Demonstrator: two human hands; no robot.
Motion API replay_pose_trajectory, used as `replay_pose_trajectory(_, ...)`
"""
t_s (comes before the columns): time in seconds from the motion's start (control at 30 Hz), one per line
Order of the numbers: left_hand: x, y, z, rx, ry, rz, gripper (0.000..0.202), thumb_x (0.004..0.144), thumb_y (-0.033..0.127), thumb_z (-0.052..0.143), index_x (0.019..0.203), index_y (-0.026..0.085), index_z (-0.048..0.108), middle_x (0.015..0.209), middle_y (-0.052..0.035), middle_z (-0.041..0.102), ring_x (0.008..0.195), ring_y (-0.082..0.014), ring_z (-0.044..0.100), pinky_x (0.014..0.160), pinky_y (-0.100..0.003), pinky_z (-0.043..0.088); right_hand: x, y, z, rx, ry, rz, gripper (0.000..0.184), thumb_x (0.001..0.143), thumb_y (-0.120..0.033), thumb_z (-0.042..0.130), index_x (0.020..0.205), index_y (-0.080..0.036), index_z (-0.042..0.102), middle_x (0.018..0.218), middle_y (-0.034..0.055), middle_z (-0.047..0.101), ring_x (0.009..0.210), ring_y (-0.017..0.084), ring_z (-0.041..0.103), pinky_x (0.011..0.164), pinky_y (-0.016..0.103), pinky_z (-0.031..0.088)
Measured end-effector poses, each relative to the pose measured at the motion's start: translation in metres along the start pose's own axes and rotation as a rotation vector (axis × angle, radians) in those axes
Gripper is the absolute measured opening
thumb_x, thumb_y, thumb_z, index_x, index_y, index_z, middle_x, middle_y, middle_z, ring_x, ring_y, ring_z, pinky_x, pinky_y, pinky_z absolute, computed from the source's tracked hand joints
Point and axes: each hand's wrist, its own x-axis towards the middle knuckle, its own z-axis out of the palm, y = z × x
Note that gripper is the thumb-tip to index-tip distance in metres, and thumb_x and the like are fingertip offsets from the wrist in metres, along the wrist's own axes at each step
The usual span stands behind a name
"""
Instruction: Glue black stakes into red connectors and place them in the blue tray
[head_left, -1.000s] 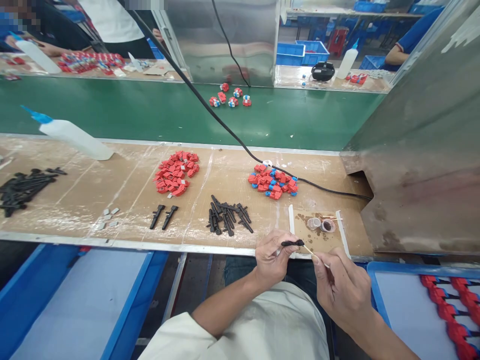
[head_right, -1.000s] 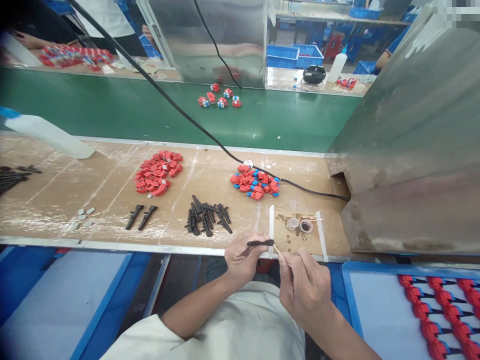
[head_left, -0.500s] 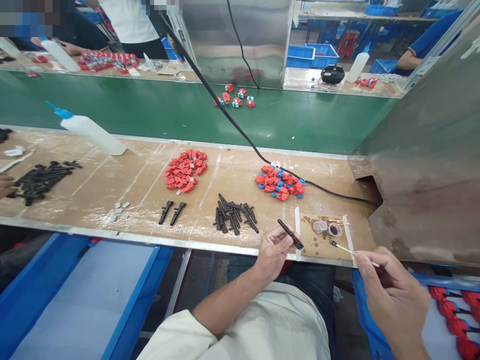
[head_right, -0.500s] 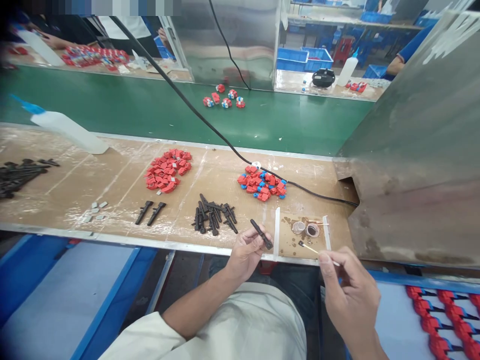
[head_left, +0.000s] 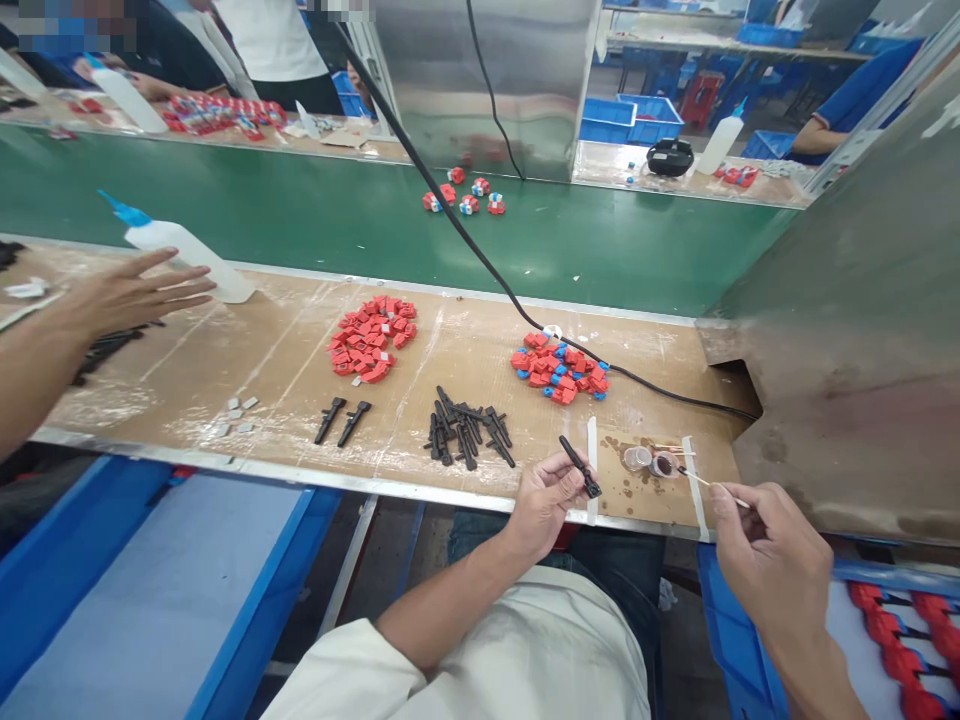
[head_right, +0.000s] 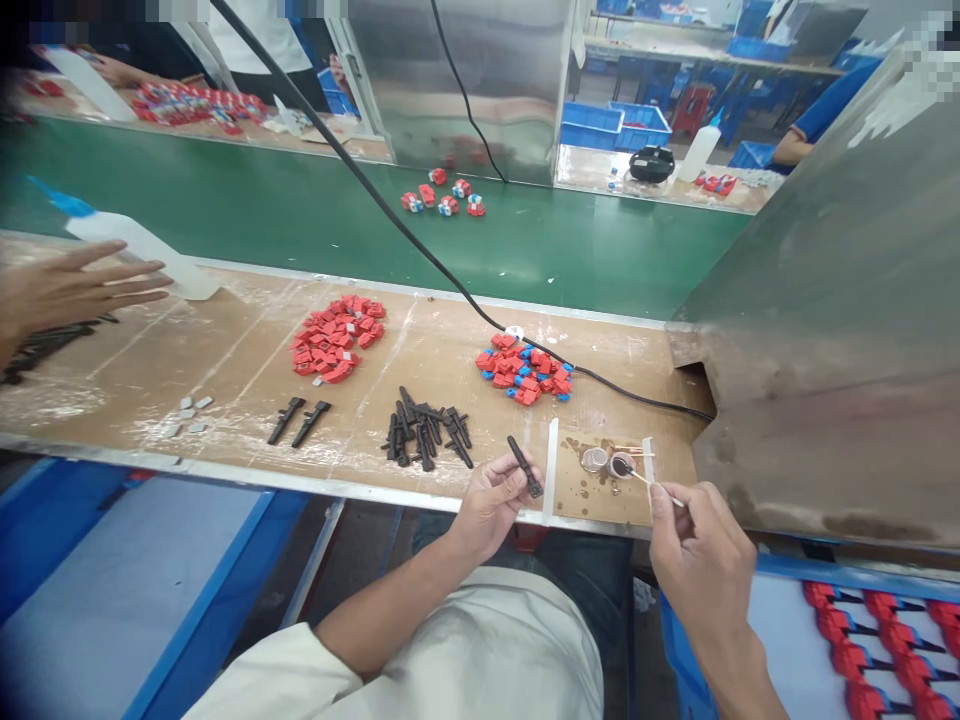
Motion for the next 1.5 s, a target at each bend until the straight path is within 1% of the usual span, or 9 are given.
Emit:
replay_pose_trajectory(0.3, 0.006, 0.000, -0.012, -0.011, 0.013, -0.057, 0.041, 0.057, 0.038, 0.095, 0.082, 0.013, 0.074, 0.072, -0.0040, 0.070, 0.064, -0.0129, 0.065, 0.063, -0.024, 0.052, -0.004, 0.032, 0.025, -0.094, -0.099, -0.014, 0.044, 0.104, -0.051, 0.047, 0.080, -0.019, 0.065, 0.065, 0.0003, 0.059, 0.053, 0.014, 0.054, 0.053, 0.028, 0.040)
replay_pose_trajectory(0.47, 0.007, 0.001, -0.014, -0.033, -0.030, -0.065, 0.040, 0.058, 0.037, 0.094, 0.081, 0.012, 0.073, 0.070, -0.0029, 0.068, 0.066, -0.0128, 0.065, 0.062, -0.022, 0.052, 0.005, 0.037, 0.025, -0.068, -0.098, 0.042, 0.053, 0.099, -0.066, 0.050, 0.093, -0.017, 0.069, 0.068, 0.0004, 0.060, 0.053, 0.015, 0.055, 0.053, 0.028, 0.043)
replay_pose_trajectory(0.63, 0.010, 0.000, -0.017, -0.092, -0.013, -0.113, 0.045, 0.056, 0.040, 0.095, 0.082, 0.011, 0.071, 0.067, -0.0028, 0.066, 0.058, -0.0104, 0.061, 0.047, -0.017, 0.043, 0.036, 0.018, 0.024, -0.064, -0.099, -0.030, 0.041, 0.101, -0.056, 0.052, 0.091, -0.019, 0.068, 0.071, 0.0006, 0.062, 0.055, 0.015, 0.057, 0.056, 0.028, 0.044)
replay_pose_trajectory(0.83, 0.012, -0.001, -0.017, -0.161, -0.020, -0.108, 0.049, 0.056, 0.043, 0.097, 0.080, 0.009, 0.072, 0.064, -0.0034, 0.065, 0.056, -0.0095, 0.061, 0.049, -0.016, 0.044, 0.083, -0.020, 0.081, -0.195, -0.353, -0.357, 0.016, 0.100, -0.028, 0.054, 0.097, -0.020, 0.068, 0.090, 0.0037, 0.068, 0.069, 0.017, 0.064, 0.052, 0.027, 0.036)
replay_pose_trajectory(1.0, 0.014, -0.001, -0.018, -0.197, -0.037, -0.107, 0.050, 0.054, 0.045, 0.097, 0.077, 0.009, 0.072, 0.065, -0.0040, 0.065, 0.057, -0.0105, 0.062, 0.049, -0.017, 0.045, 0.118, -0.034, 0.129, -0.285, -0.626, -0.555, 0.056, 0.081, 0.000, 0.053, 0.129, -0.026, 0.066, 0.120, 0.0095, 0.063, 0.095, 0.021, 0.064, 0.063, 0.025, 0.042)
replay_pose_trajectory(1.1, 0.015, -0.001, -0.018, -0.208, -0.056, -0.108, 0.051, 0.053, 0.046, 0.097, 0.077, 0.009, 0.073, 0.066, -0.0044, 0.065, 0.058, -0.0102, 0.061, 0.050, -0.017, 0.045, 0.128, -0.031, 0.145, -0.257, -0.666, -0.619, 0.050, 0.078, -0.001, 0.055, 0.119, -0.026, 0.071, 0.122, 0.0103, 0.062, 0.095, 0.022, 0.063, 0.068, 0.025, 0.044)
replay_pose_trajectory(1.2, 0.015, 0.000, -0.018, -0.213, -0.074, -0.116, 0.051, 0.053, 0.047, 0.097, 0.076, 0.009, 0.072, 0.066, -0.0037, 0.063, 0.058, -0.0100, 0.060, 0.048, -0.018, 0.044, 0.130, -0.024, 0.152, -0.207, -0.667, -0.634, 0.033, 0.089, -0.008, 0.050, 0.107, -0.023, 0.073, 0.114, 0.0098, 0.064, 0.081, 0.018, 0.061, 0.066, 0.025, 0.045)
replay_pose_trajectory(1.33, 0.015, 0.001, -0.018, -0.205, -0.098, -0.127, 0.051, 0.053, 0.048, 0.096, 0.076, 0.010, 0.071, 0.067, -0.0030, 0.062, 0.057, -0.0104, 0.059, 0.046, -0.019, 0.042, 0.127, -0.016, 0.152, -0.125, -0.625, -0.596, 0.031, 0.101, -0.021, 0.041, 0.097, -0.021, 0.072, 0.110, 0.0102, 0.063, 0.076, 0.018, 0.060, 0.067, 0.028, 0.048)
replay_pose_trajectory(1.5, 0.016, -0.002, -0.022, -0.198, -0.127, -0.102, 0.048, 0.057, 0.047, 0.095, 0.075, 0.010, 0.071, 0.066, -0.0027, 0.061, 0.058, -0.0099, 0.060, 0.050, -0.018, 0.043, 0.124, -0.016, 0.144, -0.050, -0.584, -0.550, 0.025, 0.098, -0.019, 0.045, 0.098, -0.021, 0.070, 0.112, 0.0096, 0.061, 0.077, 0.018, 0.062, 0.065, 0.029, 0.047)
